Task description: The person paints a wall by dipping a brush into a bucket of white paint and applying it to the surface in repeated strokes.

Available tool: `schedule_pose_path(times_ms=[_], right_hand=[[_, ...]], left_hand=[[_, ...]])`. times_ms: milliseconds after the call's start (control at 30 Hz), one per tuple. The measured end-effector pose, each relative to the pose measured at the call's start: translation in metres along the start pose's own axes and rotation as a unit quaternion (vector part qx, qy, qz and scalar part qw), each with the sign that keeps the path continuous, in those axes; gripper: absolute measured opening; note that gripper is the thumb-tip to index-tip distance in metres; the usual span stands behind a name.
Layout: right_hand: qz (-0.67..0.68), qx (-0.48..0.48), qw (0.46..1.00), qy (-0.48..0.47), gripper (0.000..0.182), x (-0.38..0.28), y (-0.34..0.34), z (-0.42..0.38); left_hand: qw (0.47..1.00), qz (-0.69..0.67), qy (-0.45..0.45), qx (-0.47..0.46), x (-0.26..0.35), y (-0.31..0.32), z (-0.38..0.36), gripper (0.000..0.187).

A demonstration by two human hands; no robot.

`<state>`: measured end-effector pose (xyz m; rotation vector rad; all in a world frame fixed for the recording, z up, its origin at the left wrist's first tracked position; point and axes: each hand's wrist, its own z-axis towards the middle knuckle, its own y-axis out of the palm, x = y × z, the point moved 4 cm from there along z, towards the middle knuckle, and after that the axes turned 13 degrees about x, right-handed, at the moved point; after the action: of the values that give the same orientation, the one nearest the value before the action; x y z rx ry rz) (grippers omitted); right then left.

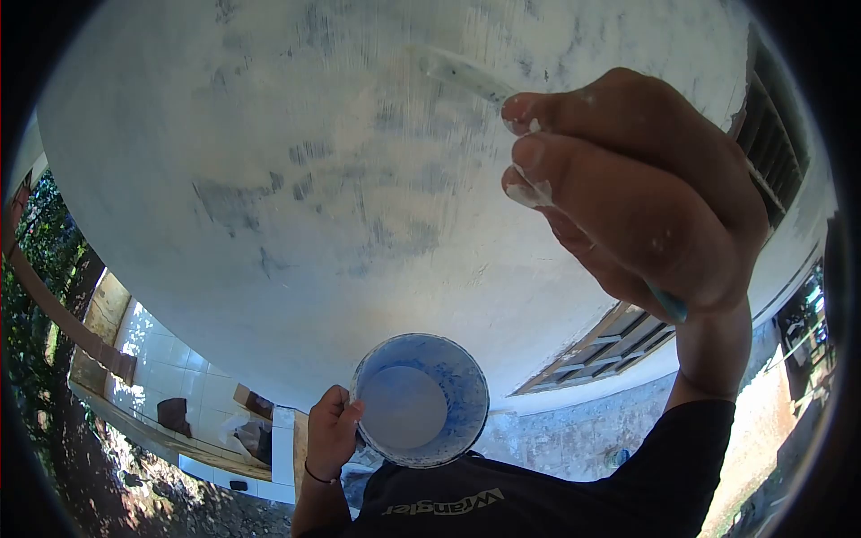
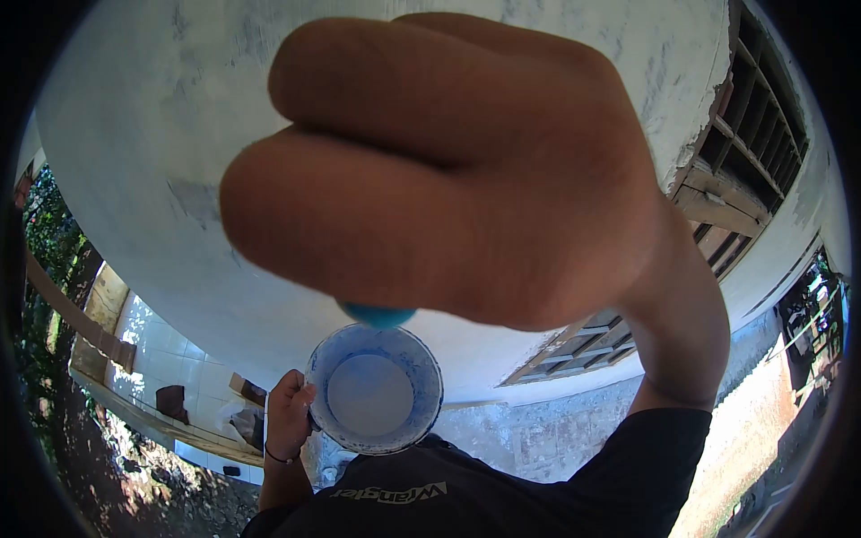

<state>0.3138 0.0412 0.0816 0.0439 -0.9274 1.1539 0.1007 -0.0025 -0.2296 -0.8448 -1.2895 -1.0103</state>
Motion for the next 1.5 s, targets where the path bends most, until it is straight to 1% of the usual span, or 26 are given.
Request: schedule_pose_path(times_ms=[67,100,133,167,200,233,333,367,400,433,467,533,567,633,667,733,800,867,900,967,1000,1033,1100,1233,1300,1500], right_hand=[[-0.088,0.065,0.991,-0.076,0.025,-0.011,0.0,0.002],[-0.132,0.029,0.988,-0.069,0.021,-0.022,0.017,-0.015],[-0.157,0.025,0.985,-0.063,0.021,-0.04,0.038,-0.035],[-0.193,-0.061,0.97,-0.133,0.016,-0.059,0.054,-0.057],[-0.146,-0.107,0.974,-0.139,0.02,-0.079,0.071,-0.084],[-0.106,-0.13,0.978,-0.125,0.019,-0.101,0.083,-0.105],[-0.058,-0.123,0.987,-0.09,0.019,-0.143,0.09,-0.127],[0.018,-0.084,0.996,0.024,0.018,-0.143,0.084,-0.126],[0.093,-0.044,0.985,0.139,0.018,-0.139,0.079,-0.126],[0.093,-0.043,0.984,0.143,0.018,-0.14,0.075,-0.125],[0.104,-0.02,0.979,0.176,0.016,-0.138,0.065,-0.123],[0.121,0.005,0.965,0.232,0.018,-0.13,0.042,-0.115],[0.123,0.004,0.963,0.238,0.018,-0.128,0.033,-0.111],[0.199,0.07,0.914,0.346,0.022,-0.118,0.016,-0.107],[0.205,0.07,0.91,0.354,0.022,-0.116,0.008,-0.104],[0.283,0.006,0.874,0.395,0.025,-0.116,0.002,-0.103],[0.329,-0.021,0.851,0.409,0.024,-0.119,0.008,-0.103],[0.375,-0.08,0.821,0.424,0.025,-0.129,0.018,-0.106],[0.38,-0.081,0.816,0.429,0.025,-0.132,0.022,-0.108],[0.375,-0.172,0.809,0.42,0.023,-0.143,0.034,-0.115],[0.368,-0.194,0.81,0.414,0.024,-0.147,0.038,-0.12],[0.371,-0.195,0.807,0.416,0.024,-0.151,0.043,-0.125],[0.337,-0.168,0.836,0.4,0.027,-0.156,0.05,-0.133],[0.332,-0.189,0.827,0.412,0.028,-0.163,0.064,-0.152],[0.338,-0.225,0.81,0.423,0.03,-0.166,0.07,-0.161],[0.316,-0.248,0.794,0.457,0.035,-0.177,0.078,-0.181]], left_hand=[[1.0,0.006,0.009,-0.012,-0.002,0.002,0.002,0.024],[1.0,0.008,0.005,-0.016,0.0,0.004,0.001,0.024],[1.0,-0.005,-0.023,-0.015,0.003,0.006,-0.001,0.024],[0.999,-0.018,-0.05,-0.012,0.004,0.007,-0.002,0.024],[0.998,-0.017,-0.051,-0.014,0.002,0.007,-0.002,0.024],[0.999,-0.018,-0.037,-0.009,0.001,0.006,-0.003,0.025],[1.0,-0.014,-0.02,-0.006,-0.007,-0.003,-0.005,0.025],[1.0,-0.009,-0.017,-0.009,-0.009,-0.004,-0.006,0.025],[1.0,-0.008,-0.018,-0.008,-0.01,-0.005,-0.006,0.025],[1.0,0.015,-0.002,-0.007,-0.01,-0.006,-0.006,0.025],[0.999,0.038,0.014,-0.006,-0.009,-0.007,-0.006,0.025],[1.0,0.019,-0.003,-0.011,-0.008,-0.006,-0.006,0.024],[1.0,-0.001,-0.021,-0.014,-0.009,-0.005,-0.006,0.023],[1.0,0.002,-0.019,-0.015,-0.005,0.0,-0.005,0.021],[1.0,0.004,-0.01,-0.014,-0.001,0.002,-0.004,0.02],[0.998,0.021,-0.047,-0.023,0.012,0.006,-0.005,0.019],[0.995,0.038,-0.082,-0.03,0.015,0.009,-0.004,0.018],[0.998,0.038,0.011,-0.044,0.021,0.014,-0.002,0.02],[0.998,0.04,0.003,-0.044,0.021,0.016,-0.001,0.02],[0.997,0.019,0.037,-0.066,0.029,0.022,-0.002,0.021],[0.997,0.025,0.04,-0.069,0.03,0.023,-0.001,0.02],[0.997,0.025,0.035,-0.069,0.03,0.025,-0.001,0.02],[0.996,0.015,0.028,-0.081,0.031,0.03,-0.002,0.021],[0.995,0.028,-0.001,-0.091,0.026,0.033,-0.001,0.023],[0.995,0.029,-0.01,-0.091,0.024,0.034,-0.001,0.025],[0.996,0.022,-0.038,-0.082,0.01,0.036,-0.002,0.024]])
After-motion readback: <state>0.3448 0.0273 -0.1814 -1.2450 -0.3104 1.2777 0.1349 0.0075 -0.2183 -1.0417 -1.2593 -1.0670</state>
